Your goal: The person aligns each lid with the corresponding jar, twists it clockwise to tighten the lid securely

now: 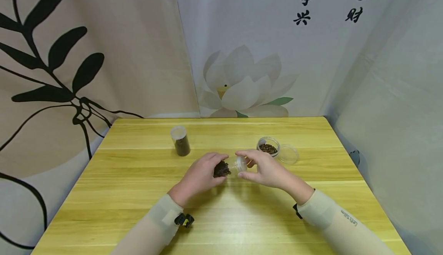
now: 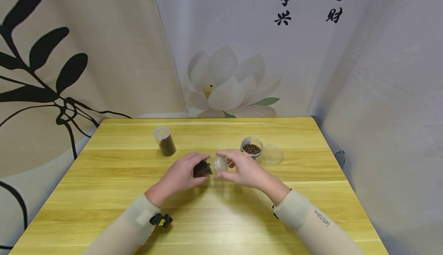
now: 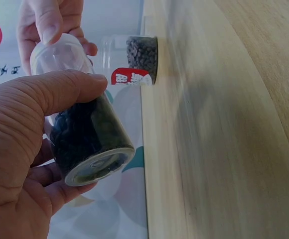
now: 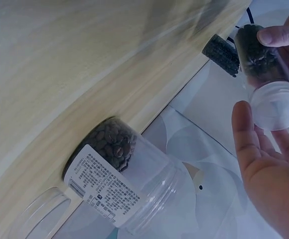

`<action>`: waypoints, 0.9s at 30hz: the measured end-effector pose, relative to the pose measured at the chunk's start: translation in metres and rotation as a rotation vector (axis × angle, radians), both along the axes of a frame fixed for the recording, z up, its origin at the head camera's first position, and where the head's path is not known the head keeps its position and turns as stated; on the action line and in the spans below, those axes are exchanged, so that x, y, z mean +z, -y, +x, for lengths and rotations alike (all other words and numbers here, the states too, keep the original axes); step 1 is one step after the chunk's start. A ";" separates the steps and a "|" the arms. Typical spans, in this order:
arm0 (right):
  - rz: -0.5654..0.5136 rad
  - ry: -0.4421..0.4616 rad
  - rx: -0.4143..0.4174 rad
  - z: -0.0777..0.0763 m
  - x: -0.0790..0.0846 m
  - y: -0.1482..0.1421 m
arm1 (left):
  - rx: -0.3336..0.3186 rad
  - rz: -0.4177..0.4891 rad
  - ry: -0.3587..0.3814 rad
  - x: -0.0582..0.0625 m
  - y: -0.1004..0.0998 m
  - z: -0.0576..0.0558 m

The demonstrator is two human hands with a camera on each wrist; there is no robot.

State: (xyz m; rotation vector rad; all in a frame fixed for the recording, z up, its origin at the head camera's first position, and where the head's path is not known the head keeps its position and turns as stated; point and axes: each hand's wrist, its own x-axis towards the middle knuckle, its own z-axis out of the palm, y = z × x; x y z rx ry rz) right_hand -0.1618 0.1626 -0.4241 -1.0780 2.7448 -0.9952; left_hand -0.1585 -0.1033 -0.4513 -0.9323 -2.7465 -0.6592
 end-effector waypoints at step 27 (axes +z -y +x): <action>-0.019 0.114 -0.078 0.002 -0.002 0.004 | -0.007 -0.053 -0.134 -0.001 -0.002 0.004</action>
